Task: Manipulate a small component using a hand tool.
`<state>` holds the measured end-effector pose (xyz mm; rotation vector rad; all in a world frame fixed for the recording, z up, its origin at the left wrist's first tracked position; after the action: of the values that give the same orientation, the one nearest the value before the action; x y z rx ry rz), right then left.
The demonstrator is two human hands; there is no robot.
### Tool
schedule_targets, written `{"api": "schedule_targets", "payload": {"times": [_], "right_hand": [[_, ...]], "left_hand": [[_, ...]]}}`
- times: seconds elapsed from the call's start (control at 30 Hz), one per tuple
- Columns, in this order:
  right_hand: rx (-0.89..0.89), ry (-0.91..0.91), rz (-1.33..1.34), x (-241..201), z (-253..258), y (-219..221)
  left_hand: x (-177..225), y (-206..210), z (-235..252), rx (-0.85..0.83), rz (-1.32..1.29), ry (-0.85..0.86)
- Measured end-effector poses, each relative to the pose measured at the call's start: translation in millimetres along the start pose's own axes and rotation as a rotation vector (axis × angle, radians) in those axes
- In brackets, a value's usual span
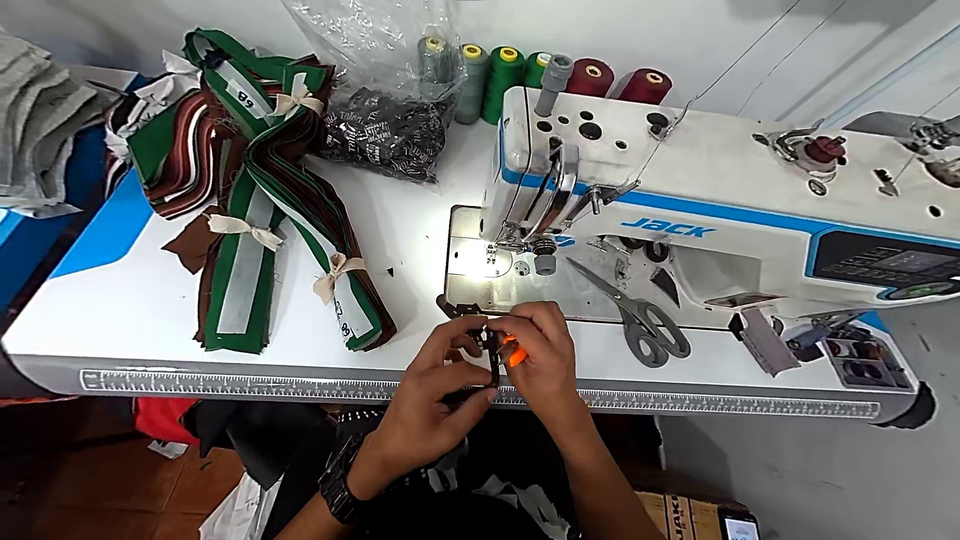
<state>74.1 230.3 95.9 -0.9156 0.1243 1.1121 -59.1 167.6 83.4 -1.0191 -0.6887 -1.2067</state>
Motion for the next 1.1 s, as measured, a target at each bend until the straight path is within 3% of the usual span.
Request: {"api": "schedule_targets", "payload": {"times": [0.23, 0.33, 0.57, 0.83, 1.1], "right_hand": [[-0.036, 0.089, -0.011, 10.9, -4.3, -1.5], [-0.04, 0.128, -0.051, 19.6, -7.3, -14.3], [-0.026, 0.031, -0.218, 9.1, -15.5, -16.6], [0.076, 0.027, -0.204, -4.6, -16.9, -5.9], [0.048, 0.019, -0.175, -6.2, -15.1, -2.1]], "left_hand": [[-0.3, 3.0, -2.3, -0.088, -0.245, 0.075], [-4.4, 0.2, -3.4, -0.074, -0.179, 0.081], [-11.6, 5.7, -2.9, -0.113, -0.024, 0.084], [-12.0, 12.9, -3.1, -0.151, 0.045, 0.093], [-12.6, 12.0, -3.5, -0.152, 0.052, 0.101]]}}
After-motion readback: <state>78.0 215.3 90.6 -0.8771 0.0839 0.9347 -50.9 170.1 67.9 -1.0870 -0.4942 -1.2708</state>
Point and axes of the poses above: each hand's wrist, its own z-axis towards the middle knuckle, its own y-axis out of the palm, x = y × z, the point moved 10 cm from there along z, towards the middle knuckle, and after that the axes turned 3 degrees about -z, right-handed, at the moved point
